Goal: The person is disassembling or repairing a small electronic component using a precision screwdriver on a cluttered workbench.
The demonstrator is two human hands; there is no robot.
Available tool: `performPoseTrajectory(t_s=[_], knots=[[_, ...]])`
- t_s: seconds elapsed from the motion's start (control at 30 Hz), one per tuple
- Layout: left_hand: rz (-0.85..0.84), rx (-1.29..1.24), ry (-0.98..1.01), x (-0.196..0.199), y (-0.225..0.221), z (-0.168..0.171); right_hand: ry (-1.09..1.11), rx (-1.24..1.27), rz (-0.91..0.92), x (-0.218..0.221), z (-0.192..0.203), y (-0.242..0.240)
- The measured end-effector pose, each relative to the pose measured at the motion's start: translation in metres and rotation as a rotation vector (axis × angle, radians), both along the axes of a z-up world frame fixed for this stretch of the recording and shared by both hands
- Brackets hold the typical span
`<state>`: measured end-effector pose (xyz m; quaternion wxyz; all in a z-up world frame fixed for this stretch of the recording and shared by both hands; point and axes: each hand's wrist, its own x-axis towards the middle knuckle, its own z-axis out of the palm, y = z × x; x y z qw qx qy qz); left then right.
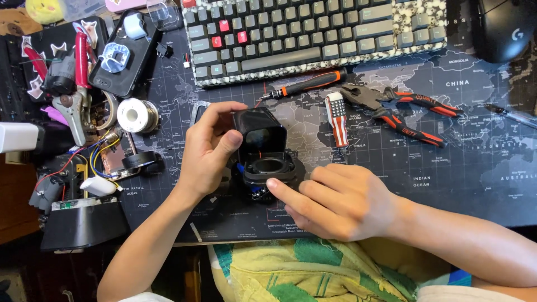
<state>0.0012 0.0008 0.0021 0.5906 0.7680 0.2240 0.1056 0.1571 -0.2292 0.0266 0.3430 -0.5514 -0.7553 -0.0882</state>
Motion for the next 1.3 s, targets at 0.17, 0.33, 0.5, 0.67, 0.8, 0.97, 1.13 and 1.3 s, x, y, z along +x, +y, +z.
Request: performPoseTrajectory(t_s=[0.17,0.33,0.5,0.67,0.8,0.97,1.13,1.3], knots=[[-0.023,0.003,0.003,-0.001,0.001,-0.001,0.002,-0.004,0.008,0.001,-0.004,-0.002],[-0.099,0.057,-0.145,-0.005,-0.002,0.001,0.099,-0.024,0.099,0.007,-0.005,-0.002],[-0.222,0.265,-0.359,-0.009,-0.007,0.005,0.407,-0.155,-0.142,0.007,-0.023,-0.01],[-0.362,0.552,-0.621,-0.015,-0.006,-0.003,0.592,-0.394,-0.215,0.016,-0.011,0.004],[-0.377,0.605,-0.72,-0.017,-0.017,-0.003,0.636,-0.392,-0.074,0.018,-0.021,0.01],[-0.31,0.578,-0.767,-0.014,-0.018,-0.01,0.645,-0.237,0.028,0.024,-0.026,0.014],[-0.365,0.495,-0.78,-0.014,-0.015,-0.011,0.646,-0.188,0.072,0.025,-0.029,0.013],[-0.383,0.448,-0.781,-0.015,-0.018,-0.007,0.632,-0.179,0.087,0.026,-0.028,0.012]])
